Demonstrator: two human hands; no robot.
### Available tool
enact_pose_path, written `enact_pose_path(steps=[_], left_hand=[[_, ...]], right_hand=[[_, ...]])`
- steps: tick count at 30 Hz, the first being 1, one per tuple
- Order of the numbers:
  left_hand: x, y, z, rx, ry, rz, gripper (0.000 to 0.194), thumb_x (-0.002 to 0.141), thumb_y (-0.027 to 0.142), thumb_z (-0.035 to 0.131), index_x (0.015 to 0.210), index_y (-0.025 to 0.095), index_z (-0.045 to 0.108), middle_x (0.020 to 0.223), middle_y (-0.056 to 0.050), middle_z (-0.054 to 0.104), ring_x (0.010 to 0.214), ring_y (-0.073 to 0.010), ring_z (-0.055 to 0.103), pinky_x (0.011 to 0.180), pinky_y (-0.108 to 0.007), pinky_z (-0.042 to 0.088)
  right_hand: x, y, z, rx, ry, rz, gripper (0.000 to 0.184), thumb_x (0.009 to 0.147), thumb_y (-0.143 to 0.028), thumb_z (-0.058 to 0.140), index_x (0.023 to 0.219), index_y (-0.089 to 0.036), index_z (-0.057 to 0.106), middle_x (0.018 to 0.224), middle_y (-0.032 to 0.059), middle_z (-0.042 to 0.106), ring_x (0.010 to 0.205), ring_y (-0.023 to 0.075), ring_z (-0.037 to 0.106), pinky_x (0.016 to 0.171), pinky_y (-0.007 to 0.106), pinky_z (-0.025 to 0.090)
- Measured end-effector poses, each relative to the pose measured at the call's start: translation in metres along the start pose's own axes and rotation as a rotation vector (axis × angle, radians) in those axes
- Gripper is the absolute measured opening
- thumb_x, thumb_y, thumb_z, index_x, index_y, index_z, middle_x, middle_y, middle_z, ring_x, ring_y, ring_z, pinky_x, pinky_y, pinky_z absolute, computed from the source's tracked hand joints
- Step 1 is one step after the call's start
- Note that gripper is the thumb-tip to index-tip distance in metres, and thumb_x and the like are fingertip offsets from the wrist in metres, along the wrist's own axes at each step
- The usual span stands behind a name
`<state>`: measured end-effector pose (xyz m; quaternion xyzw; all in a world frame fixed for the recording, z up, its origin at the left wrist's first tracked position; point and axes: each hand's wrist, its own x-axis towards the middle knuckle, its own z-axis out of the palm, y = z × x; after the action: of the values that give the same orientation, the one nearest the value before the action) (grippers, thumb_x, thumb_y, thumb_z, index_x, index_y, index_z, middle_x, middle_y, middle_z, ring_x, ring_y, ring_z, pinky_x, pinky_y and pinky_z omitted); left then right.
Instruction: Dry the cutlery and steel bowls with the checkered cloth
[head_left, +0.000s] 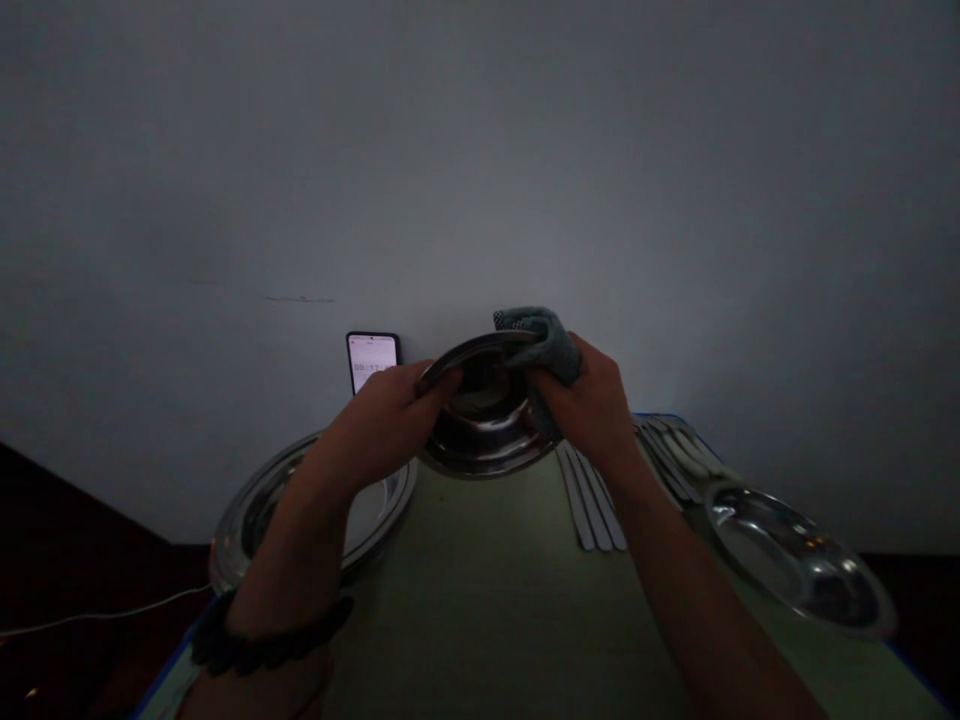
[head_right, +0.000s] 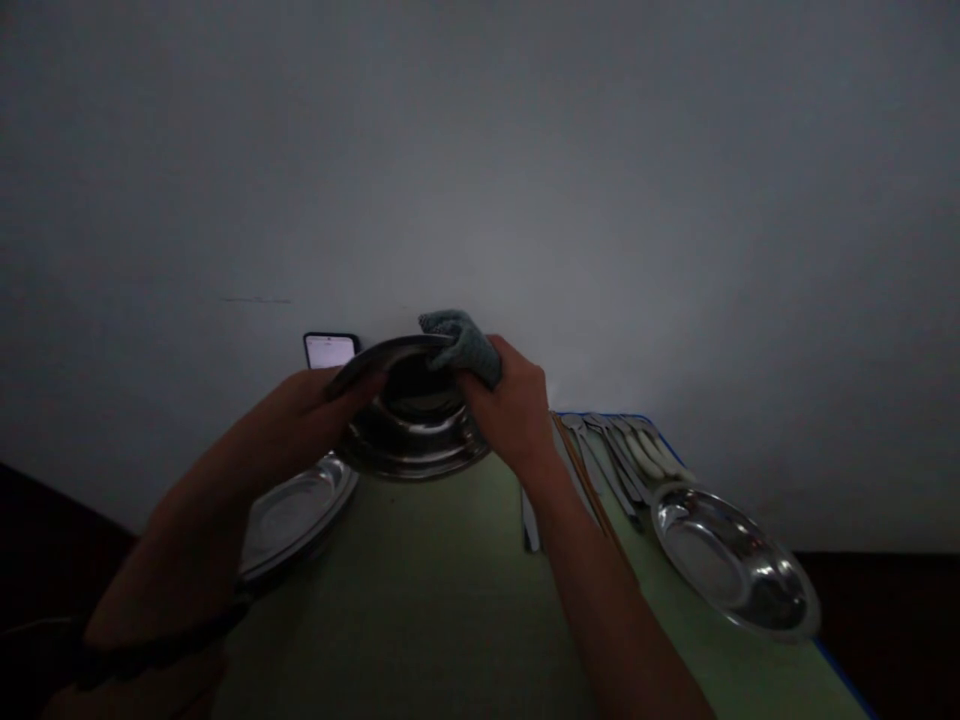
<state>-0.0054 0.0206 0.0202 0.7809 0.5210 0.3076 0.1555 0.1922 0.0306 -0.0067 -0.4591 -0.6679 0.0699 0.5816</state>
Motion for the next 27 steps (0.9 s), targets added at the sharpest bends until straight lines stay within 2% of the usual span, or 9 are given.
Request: enact_pose_path(steps=[2,4,6,9,12,15,20,24,27], left_hand=[[0.001,0.0,0.002,-0.12,0.045,-0.044,0.04,0.085,0.052,0.044,0.073,0.019,0.064,0.074,-0.006,0.07,0.072,-0.0222,0.063,0.061,-0.031,0.047],[0.003,-0.001,0.007,-0.283,0.128,-0.087,0.041,0.083,0.053,0.047,0.079,0.017,0.066,0.081,-0.007,0.071,0.079,-0.0233,0.064,0.065,-0.032,0.05],[0.006,-0.002,0.015,-0.449,0.19,-0.096,0.04,0.083,0.053,0.05,0.091,0.017,0.067,0.089,-0.007,0.072,0.088,-0.0241,0.064,0.072,-0.034,0.051],[0.009,-0.002,0.026,-0.657,0.174,-0.095,0.042,0.083,0.051,0.054,0.11,0.02,0.063,0.099,-0.007,0.071,0.095,-0.0242,0.064,0.076,-0.035,0.054],[0.01,-0.002,0.033,-0.744,0.154,-0.111,0.044,0.083,0.05,0.054,0.119,0.025,0.058,0.105,-0.006,0.07,0.096,-0.0242,0.064,0.078,-0.037,0.055],[0.009,0.0,0.031,-0.646,0.144,-0.058,0.045,0.084,0.05,0.052,0.122,0.026,0.057,0.111,-0.005,0.068,0.103,-0.0256,0.062,0.085,-0.04,0.052],[0.003,0.0,0.01,-0.35,0.035,0.067,0.05,0.084,0.047,0.054,0.127,0.022,0.051,0.118,-0.007,0.064,0.103,-0.0249,0.06,0.088,-0.039,0.048],[-0.003,0.001,0.001,-0.133,-0.057,0.127,0.051,0.084,0.043,0.054,0.131,0.025,0.046,0.119,-0.005,0.062,0.102,-0.023,0.059,0.087,-0.036,0.046],[-0.005,0.0,0.0,-0.027,-0.091,0.091,0.042,0.085,0.045,0.05,0.122,0.024,0.053,0.11,-0.005,0.065,0.096,-0.023,0.06,0.081,-0.035,0.046]], right_hand=[[0.0,0.006,0.004,0.103,0.098,0.065,0.02,0.074,-0.032,0.064,0.087,-0.017,0.065,0.078,0.0014,0.066,0.073,0.0149,0.057,0.069,0.03,0.045],[0.0,0.011,0.011,0.282,0.164,0.205,0.028,0.074,-0.041,0.064,0.089,-0.017,0.065,0.085,0.0034,0.068,0.08,0.0169,0.06,0.074,0.032,0.048],[-0.001,0.014,0.02,0.554,0.156,0.399,0.035,0.073,-0.046,0.064,0.092,-0.018,0.065,0.094,0.0056,0.069,0.084,0.0184,0.063,0.076,0.034,0.05],[-0.002,0.012,0.032,0.936,0.088,0.643,0.038,0.073,-0.045,0.064,0.1,-0.019,0.062,0.109,0.0075,0.067,0.089,0.019,0.066,0.078,0.036,0.053],[-0.004,0.012,0.039,1.083,0.074,0.714,0.034,0.073,-0.038,0.065,0.1,-0.019,0.061,0.113,0.0069,0.066,0.093,0.0184,0.066,0.084,0.036,0.053],[-0.003,0.018,0.036,0.983,0.069,0.627,0.03,0.069,-0.032,0.069,0.095,-0.018,0.062,0.103,0.0063,0.069,0.088,0.0186,0.066,0.085,0.037,0.052],[0.003,0.028,0.013,0.442,0.051,0.266,0.025,0.067,-0.026,0.069,0.091,-0.019,0.065,0.086,0.002,0.069,0.078,0.0164,0.061,0.076,0.035,0.05],[0.005,0.019,-0.001,0.102,0.014,0.073,0.014,0.07,-0.019,0.063,0.084,-0.017,0.065,0.071,-0.001,0.064,0.066,0.0133,0.055,0.064,0.029,0.045],[0.004,0.007,-0.004,-0.02,-0.013,-0.013,0.014,0.071,-0.015,0.059,0.084,-0.017,0.064,0.068,-0.0022,0.062,0.064,0.0121,0.054,0.061,0.026,0.043]])
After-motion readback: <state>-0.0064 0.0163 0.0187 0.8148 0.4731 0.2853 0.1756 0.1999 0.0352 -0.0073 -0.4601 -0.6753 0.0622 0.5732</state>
